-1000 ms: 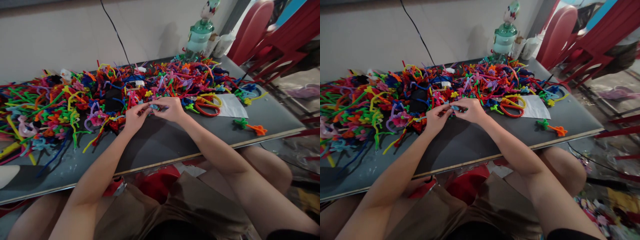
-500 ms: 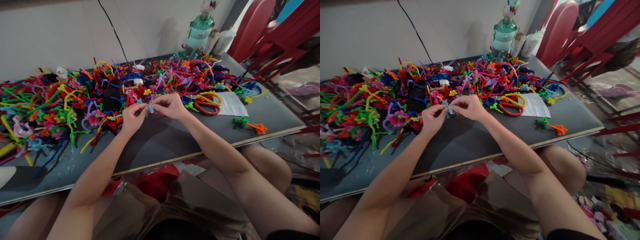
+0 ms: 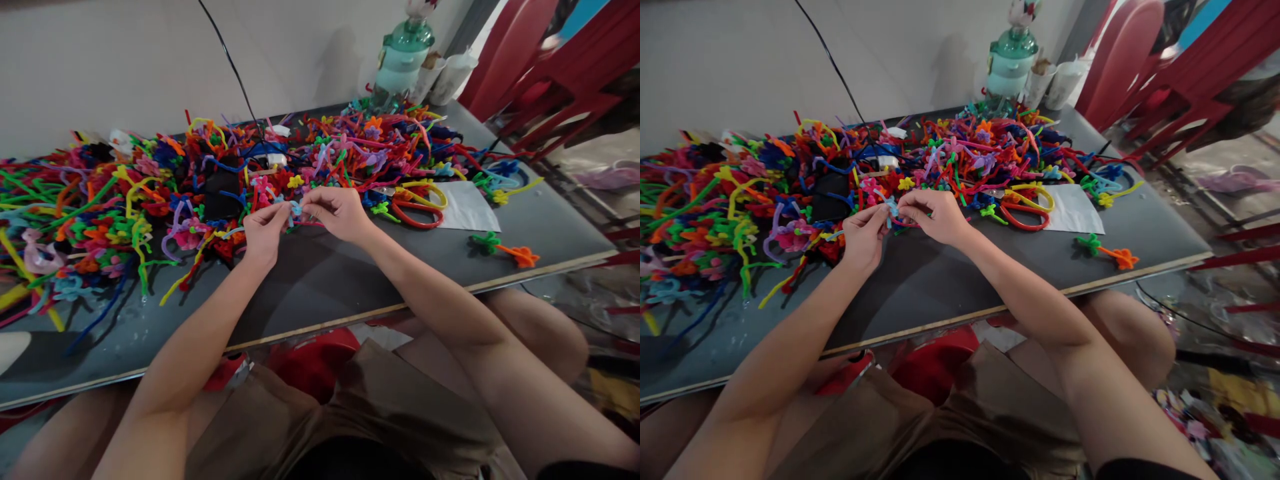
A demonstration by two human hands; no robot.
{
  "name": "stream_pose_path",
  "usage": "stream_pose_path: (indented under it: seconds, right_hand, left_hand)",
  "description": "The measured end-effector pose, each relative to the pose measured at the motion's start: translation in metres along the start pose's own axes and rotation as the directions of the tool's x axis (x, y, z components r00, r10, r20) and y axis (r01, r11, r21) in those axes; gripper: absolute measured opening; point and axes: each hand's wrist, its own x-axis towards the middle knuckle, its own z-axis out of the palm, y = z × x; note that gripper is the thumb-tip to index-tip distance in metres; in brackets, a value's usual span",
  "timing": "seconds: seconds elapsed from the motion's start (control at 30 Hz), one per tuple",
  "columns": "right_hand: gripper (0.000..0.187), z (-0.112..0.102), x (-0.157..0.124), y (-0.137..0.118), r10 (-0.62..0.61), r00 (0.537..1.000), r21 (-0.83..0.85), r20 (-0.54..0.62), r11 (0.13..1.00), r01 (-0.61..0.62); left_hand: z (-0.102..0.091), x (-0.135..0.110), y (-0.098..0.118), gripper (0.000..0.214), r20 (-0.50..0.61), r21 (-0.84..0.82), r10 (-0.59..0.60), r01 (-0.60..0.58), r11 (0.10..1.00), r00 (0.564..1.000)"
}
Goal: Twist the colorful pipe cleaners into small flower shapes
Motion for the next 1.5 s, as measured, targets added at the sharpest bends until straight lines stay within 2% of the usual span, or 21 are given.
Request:
stream_pose_path:
  seconds: [0.13,0.27,0.43,0.53,0.57,0.63,0.73,0.8,0.87,0.97,1.13,1.27,1.4,1.5]
  right_hand:
    - [0.019,0.004,-0.001,0.0,-0.06,0.996,-0.132,-0.073,0.99,0.05]
    - [0.017,0.007,-0.001,0.002,-0.083,0.987,-0.221,-0.134,0.974,0.052]
    - [0.016,0.007,-0.001,0.001,-0.09,0.977,-0.208,-0.191,0.977,0.05]
    - [0.016,0.005,0.0,0.004,-0.007,0.981,-0.164,-0.196,0.986,-0.025]
    - [0.017,0.004,0.001,0.005,0.042,0.983,-0.128,-0.179,0.99,-0.066]
    - [0.023,0.002,0.003,0.01,0.161,0.981,-0.025,-0.107,0.986,-0.164]
    - [0.033,-0.002,0.005,0.016,0.308,0.951,0.134,0.011,0.942,-0.307]
    - [0.039,-0.003,0.006,0.018,0.362,0.931,0.207,0.043,0.909,-0.362]
    - [0.042,-0.003,0.006,0.018,0.395,0.918,0.252,0.043,0.885,-0.393]
    - [0.042,-0.001,0.005,0.018,0.412,0.911,0.261,0.028,0.877,-0.405]
    - [0.036,0.002,0.006,0.017,0.342,0.939,0.206,-0.044,0.923,-0.326]
    - [0.03,0.007,0.004,0.017,0.263,0.954,0.121,-0.148,0.962,-0.246]
    - [0.029,0.014,0.0,0.014,0.243,0.934,0.056,-0.261,0.97,-0.236]
    - [0.033,0.016,-0.001,0.012,0.26,0.917,0.083,-0.303,0.966,-0.247]
  left_hand:
    - [0.002,0.0,0.001,0.012,-0.056,-0.046,-0.075,0.072,0.996,0.996]
    - [0.004,-0.004,0.003,0.017,-0.058,-0.017,-0.123,0.122,0.992,0.991]
    - [0.007,-0.007,0.001,0.016,-0.063,0.029,-0.143,0.145,0.989,0.988]
    - [0.003,-0.005,0.0,0.015,-0.012,0.155,-0.139,0.139,0.978,0.99]
    - [0.001,-0.005,0.0,0.013,0.027,0.232,-0.109,0.1,0.968,0.994]
    - [-0.005,-0.004,0.002,0.009,0.13,0.393,0.008,-0.059,0.918,0.991]
    - [-0.01,-0.004,0.007,0.021,0.27,0.523,0.182,-0.303,0.796,0.945]
    - [-0.012,-0.005,0.008,0.02,0.316,0.552,0.228,-0.374,0.745,0.921]
    - [-0.012,-0.004,0.007,0.018,0.335,0.557,0.23,-0.388,0.735,0.914]
    - [-0.012,-0.001,0.003,0.021,0.325,0.531,0.175,-0.332,0.78,0.929]
    - [-0.01,0.003,0.0,0.028,0.294,0.434,0.085,-0.212,0.876,0.952]
    - [-0.005,0.0,-0.002,0.027,0.196,0.328,-0.016,-0.051,0.943,0.98]
    - [0.003,-0.004,-0.005,0.023,0.143,0.196,-0.127,0.098,0.976,0.981]
    - [0.006,-0.006,-0.007,0.019,0.125,0.13,-0.15,0.134,0.982,0.981]
